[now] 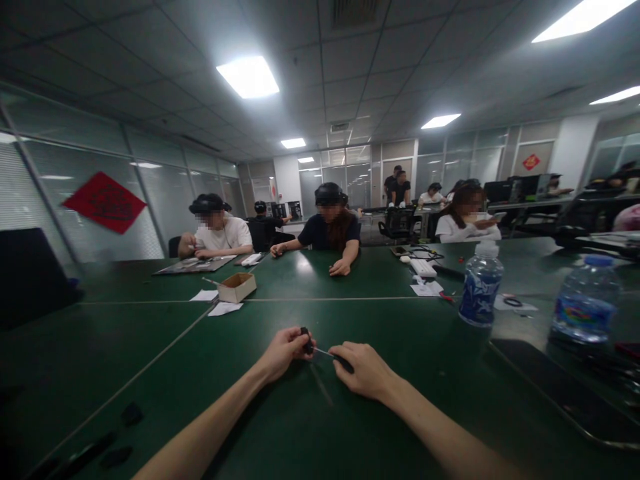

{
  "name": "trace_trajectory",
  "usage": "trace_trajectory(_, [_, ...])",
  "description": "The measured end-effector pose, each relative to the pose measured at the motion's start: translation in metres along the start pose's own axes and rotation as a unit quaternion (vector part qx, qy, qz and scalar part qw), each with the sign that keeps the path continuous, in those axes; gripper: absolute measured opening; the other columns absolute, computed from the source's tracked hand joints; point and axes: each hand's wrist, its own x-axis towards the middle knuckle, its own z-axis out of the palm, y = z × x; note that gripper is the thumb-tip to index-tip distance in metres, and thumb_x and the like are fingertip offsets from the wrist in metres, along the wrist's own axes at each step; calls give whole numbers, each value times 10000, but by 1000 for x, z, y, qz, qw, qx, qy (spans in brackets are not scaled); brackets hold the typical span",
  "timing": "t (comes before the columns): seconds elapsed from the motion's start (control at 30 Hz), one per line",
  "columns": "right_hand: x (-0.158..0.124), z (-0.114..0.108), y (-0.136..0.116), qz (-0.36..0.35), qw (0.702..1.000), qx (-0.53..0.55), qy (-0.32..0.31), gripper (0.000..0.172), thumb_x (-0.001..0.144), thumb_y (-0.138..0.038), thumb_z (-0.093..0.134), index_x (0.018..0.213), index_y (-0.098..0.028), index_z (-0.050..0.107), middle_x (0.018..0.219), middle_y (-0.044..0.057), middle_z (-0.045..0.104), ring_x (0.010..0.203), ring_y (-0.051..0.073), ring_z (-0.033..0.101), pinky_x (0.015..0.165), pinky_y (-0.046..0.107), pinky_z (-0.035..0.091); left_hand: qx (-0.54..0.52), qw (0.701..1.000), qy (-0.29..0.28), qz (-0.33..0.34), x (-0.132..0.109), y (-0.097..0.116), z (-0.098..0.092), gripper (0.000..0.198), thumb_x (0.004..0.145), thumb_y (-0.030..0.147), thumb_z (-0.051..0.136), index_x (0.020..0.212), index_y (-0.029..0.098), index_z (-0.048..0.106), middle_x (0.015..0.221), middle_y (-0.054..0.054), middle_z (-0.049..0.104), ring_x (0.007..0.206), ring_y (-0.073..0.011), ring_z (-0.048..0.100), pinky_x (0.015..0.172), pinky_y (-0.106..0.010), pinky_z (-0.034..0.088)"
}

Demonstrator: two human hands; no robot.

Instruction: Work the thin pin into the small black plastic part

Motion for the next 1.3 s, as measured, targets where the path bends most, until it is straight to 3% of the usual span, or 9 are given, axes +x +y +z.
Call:
trace_trajectory(0.2, [1,-2,-2,-10,999,-8,-37,286,862,-238,406,1020,-178,637,755,43,645,644,143,574,615,236,420,27,999,-24,6,-1,1,-1,254,736,318,664,849,98,608,820,-84,649,711,-154,620,669,-276,504])
trace_trajectory(0.6, [1,-1,-3,-19,998,-50,-41,280,860,-235,388,983,-173,631,702,44,628,604,145,561,606,240,394,2,1000,-28,11,0,0,-1,273,703,324,701,837,100,622,821,-85,652,730,-162,622,700,-289,485])
trace_trajectory(0.87, [6,12,-18,52,999,8,5,278,876,-253,376,945,-172,633,712,36,627,609,146,564,588,235,406,-78,997,19,9,3,-2,-3,248,714,287,707,838,103,594,853,-100,655,793,-182,639,728,-303,518])
trace_trajectory(1.3, [10,20,-27,64,995,70,42,266,916,-244,351,1005,-168,590,865,62,639,751,174,598,695,275,464,-137,986,98,-2,9,-5,0,123,795,212,623,822,95,599,836,-105,659,800,-168,652,772,-291,548])
